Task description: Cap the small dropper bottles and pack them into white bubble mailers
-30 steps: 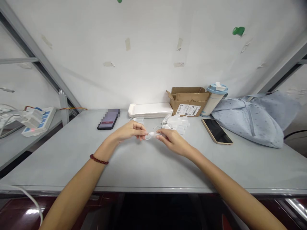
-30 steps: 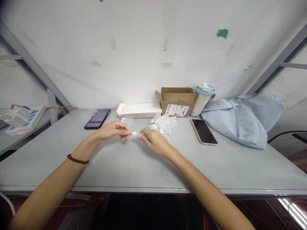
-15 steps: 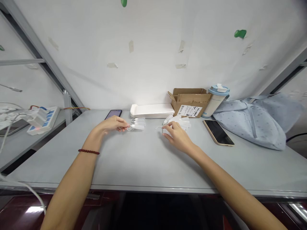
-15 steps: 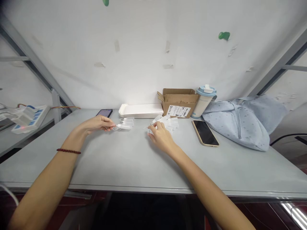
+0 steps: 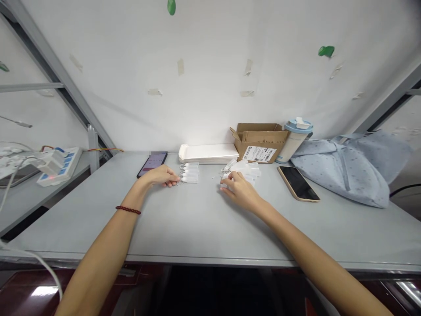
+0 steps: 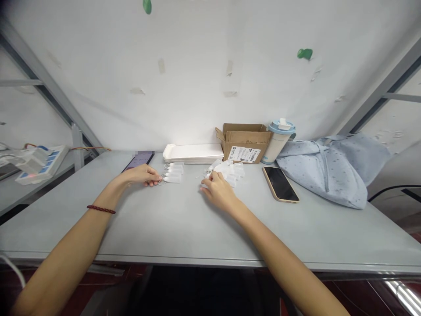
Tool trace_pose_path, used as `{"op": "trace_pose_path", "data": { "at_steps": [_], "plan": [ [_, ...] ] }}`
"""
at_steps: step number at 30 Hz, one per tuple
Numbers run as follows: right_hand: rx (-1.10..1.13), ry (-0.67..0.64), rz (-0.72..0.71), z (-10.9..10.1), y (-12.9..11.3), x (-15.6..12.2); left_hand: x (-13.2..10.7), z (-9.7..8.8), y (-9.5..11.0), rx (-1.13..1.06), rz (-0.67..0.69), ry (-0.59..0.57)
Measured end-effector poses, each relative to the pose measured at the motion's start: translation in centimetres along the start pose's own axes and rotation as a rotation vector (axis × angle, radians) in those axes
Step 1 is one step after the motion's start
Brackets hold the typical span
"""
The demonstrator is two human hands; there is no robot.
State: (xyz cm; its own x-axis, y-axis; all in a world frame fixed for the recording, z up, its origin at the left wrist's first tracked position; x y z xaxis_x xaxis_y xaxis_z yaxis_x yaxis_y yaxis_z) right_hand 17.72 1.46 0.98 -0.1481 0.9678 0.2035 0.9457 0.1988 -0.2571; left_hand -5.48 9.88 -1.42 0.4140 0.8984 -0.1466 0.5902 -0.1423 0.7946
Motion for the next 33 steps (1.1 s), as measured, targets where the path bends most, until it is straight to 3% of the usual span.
{"op": "trace_pose_path", "data": {
  "at_steps": [10, 14, 23, 33],
  "plan": [
    [0.004, 0.009, -0.028, 0.0, -0.1, 0.0, -0.1, -1.2, 0.2, 0.050, -0.050, 0.121],
    [-0.080, 0.057, 0.070, -0.5, 0.6, 0.3, 0.0, -1.6, 0.1, 0.032, -0.054, 0.177],
    [-0.162, -0.073, 0.330, -0.4, 2.4, 0.5, 0.2, -1.4, 0.1, 0.053, -0.030, 0.170],
    [-0.209, -0.086, 0.308, 0.3, 1.9, 0.3, 0.3, -1.0, 0.2, 0.077, -0.036, 0.139]
  ]
}}
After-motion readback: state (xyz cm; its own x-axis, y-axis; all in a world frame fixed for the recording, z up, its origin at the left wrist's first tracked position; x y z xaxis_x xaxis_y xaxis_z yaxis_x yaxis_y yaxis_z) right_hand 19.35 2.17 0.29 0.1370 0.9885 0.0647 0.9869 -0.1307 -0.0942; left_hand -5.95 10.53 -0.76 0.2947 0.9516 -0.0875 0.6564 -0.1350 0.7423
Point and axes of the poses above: each hand's wrist, its own x-axis towards the middle knuckle, its own z-axis out of the palm, y = z × x, the point moved 9 cm from there along x, towards the middle knuckle, and after that the axes turned 15 degrees about z, right-handed, at the moved point
